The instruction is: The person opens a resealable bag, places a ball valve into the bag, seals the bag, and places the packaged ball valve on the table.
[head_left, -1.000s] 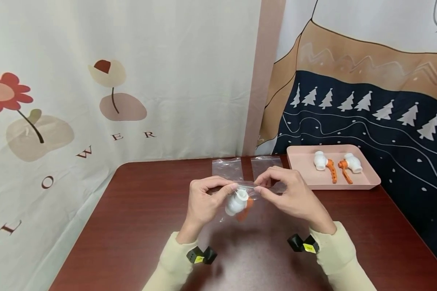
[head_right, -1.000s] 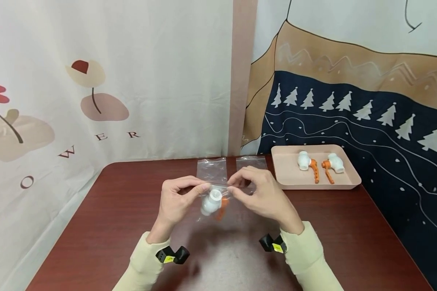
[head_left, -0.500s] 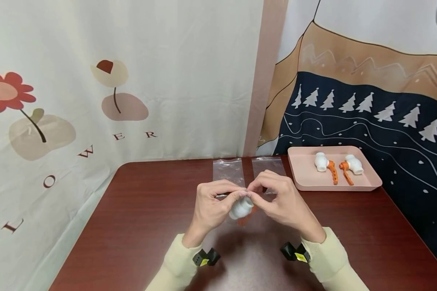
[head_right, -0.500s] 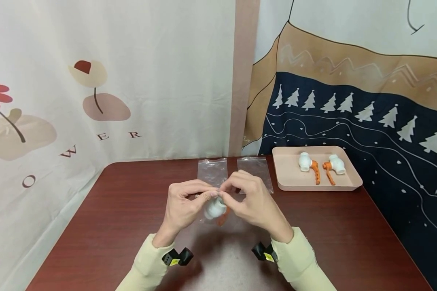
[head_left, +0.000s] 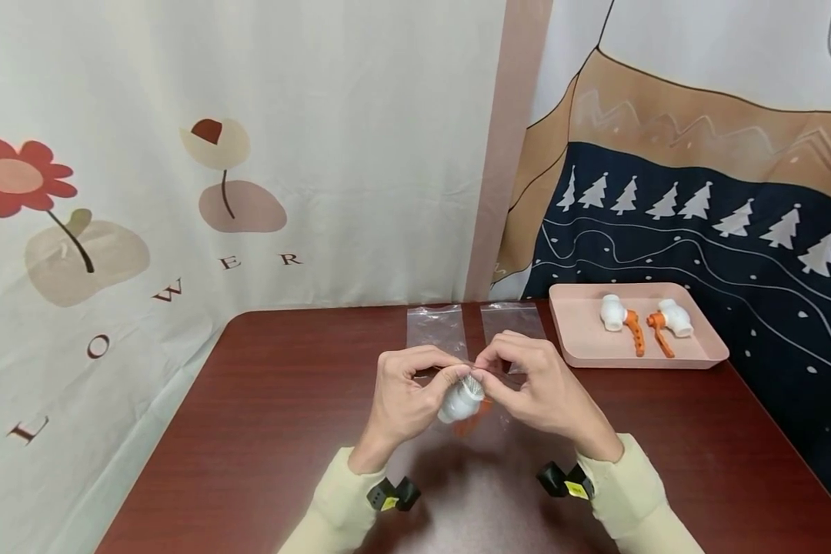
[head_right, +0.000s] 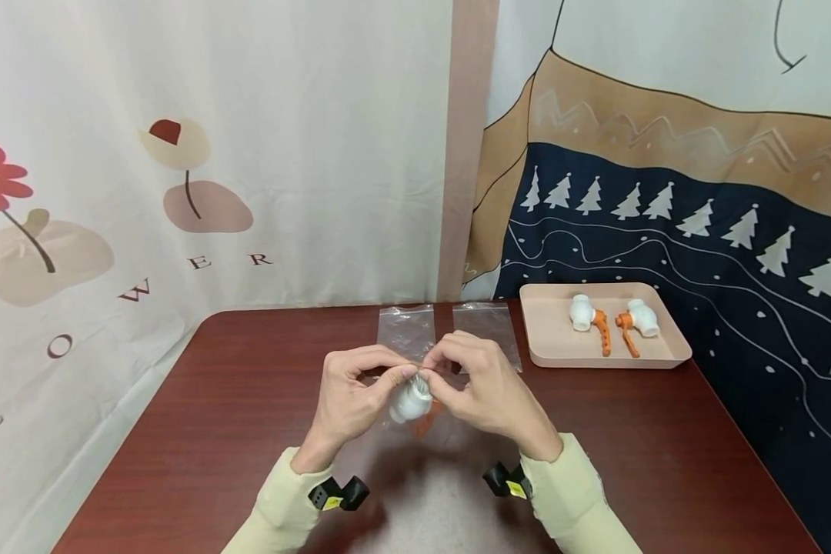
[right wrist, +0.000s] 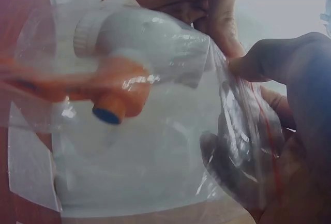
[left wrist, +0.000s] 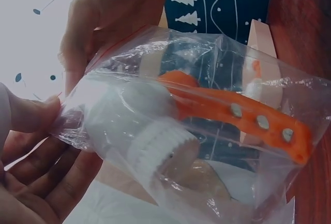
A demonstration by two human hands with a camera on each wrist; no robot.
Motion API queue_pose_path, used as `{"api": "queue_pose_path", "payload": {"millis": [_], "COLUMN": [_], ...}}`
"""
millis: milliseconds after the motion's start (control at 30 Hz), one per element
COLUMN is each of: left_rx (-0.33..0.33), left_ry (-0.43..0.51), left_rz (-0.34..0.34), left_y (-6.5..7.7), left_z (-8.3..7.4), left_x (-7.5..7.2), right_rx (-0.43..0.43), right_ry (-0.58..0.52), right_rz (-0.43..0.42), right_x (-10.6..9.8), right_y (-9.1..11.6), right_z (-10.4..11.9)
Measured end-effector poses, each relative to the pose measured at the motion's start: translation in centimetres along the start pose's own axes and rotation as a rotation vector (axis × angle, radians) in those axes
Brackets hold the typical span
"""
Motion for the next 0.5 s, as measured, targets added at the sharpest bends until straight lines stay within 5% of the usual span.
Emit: {"api": "queue_pose_path", "payload": {"millis": [500], "left_rx": [-0.100], "left_ry": [0.027], "left_rz": [-0.124], "left_y": [-1.1], "left_z": [0.3], "left_x": [-2.1], "right_rx": [-0.003], "right_ry": [0.036], "right_rz": [-0.009], "right_x": [-2.0], "right_y": [-0.4], "right_z": [-0.9]}}
Point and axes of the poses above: each hand's wrist, its own y-axis away from the middle knuckle, its own x-axis out of the palm, z = x × y, the point moved 4 cm from there along -y, towards the middle knuckle, and after that the axes turned 14 degrees about -z, right-handed, at the moved point
